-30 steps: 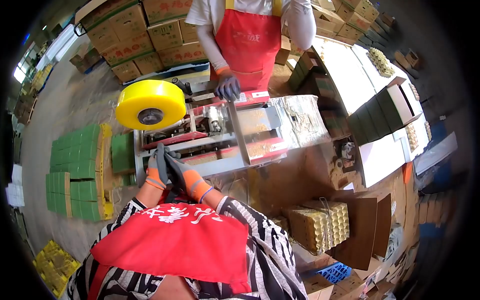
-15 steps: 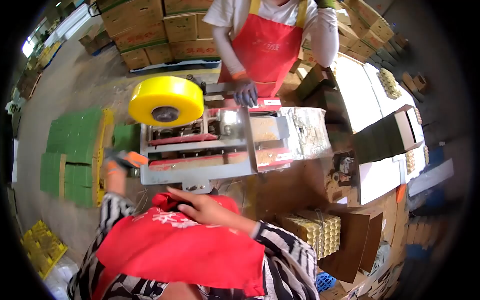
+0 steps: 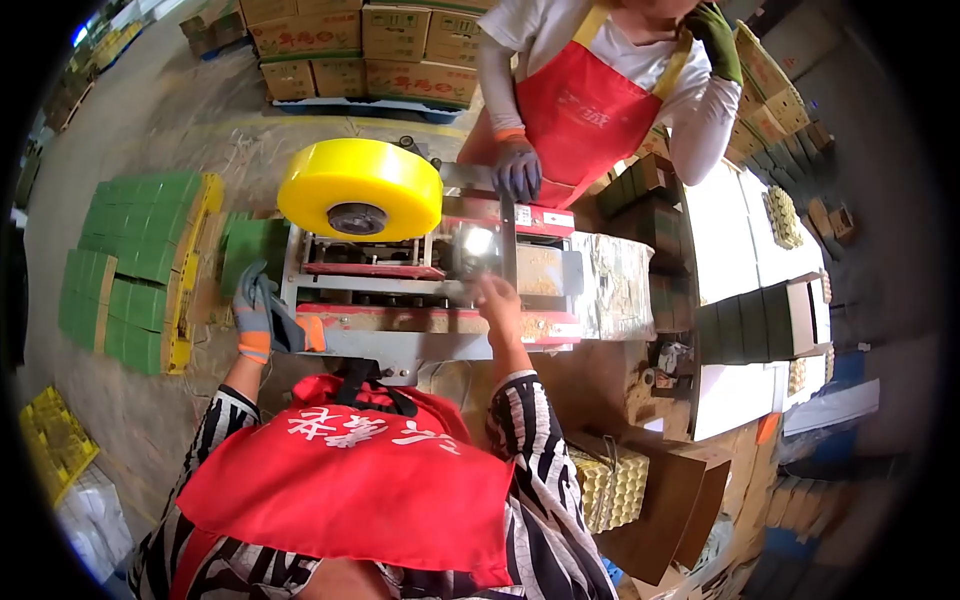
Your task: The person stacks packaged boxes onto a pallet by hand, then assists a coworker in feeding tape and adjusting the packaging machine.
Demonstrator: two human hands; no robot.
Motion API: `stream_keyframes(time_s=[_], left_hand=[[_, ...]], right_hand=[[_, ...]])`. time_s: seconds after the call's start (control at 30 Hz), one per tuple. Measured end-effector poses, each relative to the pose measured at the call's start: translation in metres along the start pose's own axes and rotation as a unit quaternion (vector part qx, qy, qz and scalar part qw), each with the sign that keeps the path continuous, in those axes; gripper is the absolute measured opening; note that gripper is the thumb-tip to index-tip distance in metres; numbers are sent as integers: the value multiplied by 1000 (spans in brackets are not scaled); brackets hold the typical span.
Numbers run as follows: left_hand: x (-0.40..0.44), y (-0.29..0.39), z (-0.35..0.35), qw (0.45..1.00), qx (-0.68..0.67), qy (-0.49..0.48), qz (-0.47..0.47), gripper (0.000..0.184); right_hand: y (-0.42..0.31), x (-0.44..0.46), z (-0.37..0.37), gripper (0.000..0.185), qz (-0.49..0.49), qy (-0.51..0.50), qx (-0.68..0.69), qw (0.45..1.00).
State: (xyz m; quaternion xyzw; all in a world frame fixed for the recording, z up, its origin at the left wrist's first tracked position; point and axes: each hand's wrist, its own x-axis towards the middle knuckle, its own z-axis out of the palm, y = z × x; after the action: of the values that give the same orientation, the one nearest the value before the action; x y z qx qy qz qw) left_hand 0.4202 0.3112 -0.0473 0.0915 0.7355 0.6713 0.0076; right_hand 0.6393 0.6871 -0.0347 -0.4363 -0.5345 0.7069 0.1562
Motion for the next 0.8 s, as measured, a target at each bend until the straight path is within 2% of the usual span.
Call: stream_keyframes(time_s=[0.03,0.1,0.13,0.17,0.2,0.27,0.37,0.5,0.63,0.73,0.8], left_hand=[[-3,-3,4,1000,2,-4,-11,30],[-10,-6,13,998,52,-20,29,32],[-12,-6,14,995,77,-29,49,33],[-15,-11,16,991,125,-48,22,35],[-18,-14,18,977,165,-61,119,35],[-17,-12,18,941,297,-74,142,36],[-15,-4,21,938,298,-91,151,38],[-14,-3,22,905,385,-92,154,37],[-13,-5,23,896,402,-95,165,37],[-12,-11,23,888,422,-93,156,38],[-13,-18,22,878,438,-81,173,38]], right_hand=[[0,-2,0,25,19,-12,-14,1000],[-1,-6,4,16,37,-24,-42,998],[2,-7,5,21,40,-39,-30,998],[1,-9,7,26,42,-53,-17,998],[-1,-11,10,32,43,-68,-3,997],[-2,-16,16,24,59,-96,61,992],[-3,-17,23,16,73,-94,87,989],[1,-14,37,17,68,-101,74,990],[-8,-16,63,19,18,-80,63,995],[-14,-21,71,19,-39,-70,2,997],[-15,-25,70,18,-31,-72,9,997]])
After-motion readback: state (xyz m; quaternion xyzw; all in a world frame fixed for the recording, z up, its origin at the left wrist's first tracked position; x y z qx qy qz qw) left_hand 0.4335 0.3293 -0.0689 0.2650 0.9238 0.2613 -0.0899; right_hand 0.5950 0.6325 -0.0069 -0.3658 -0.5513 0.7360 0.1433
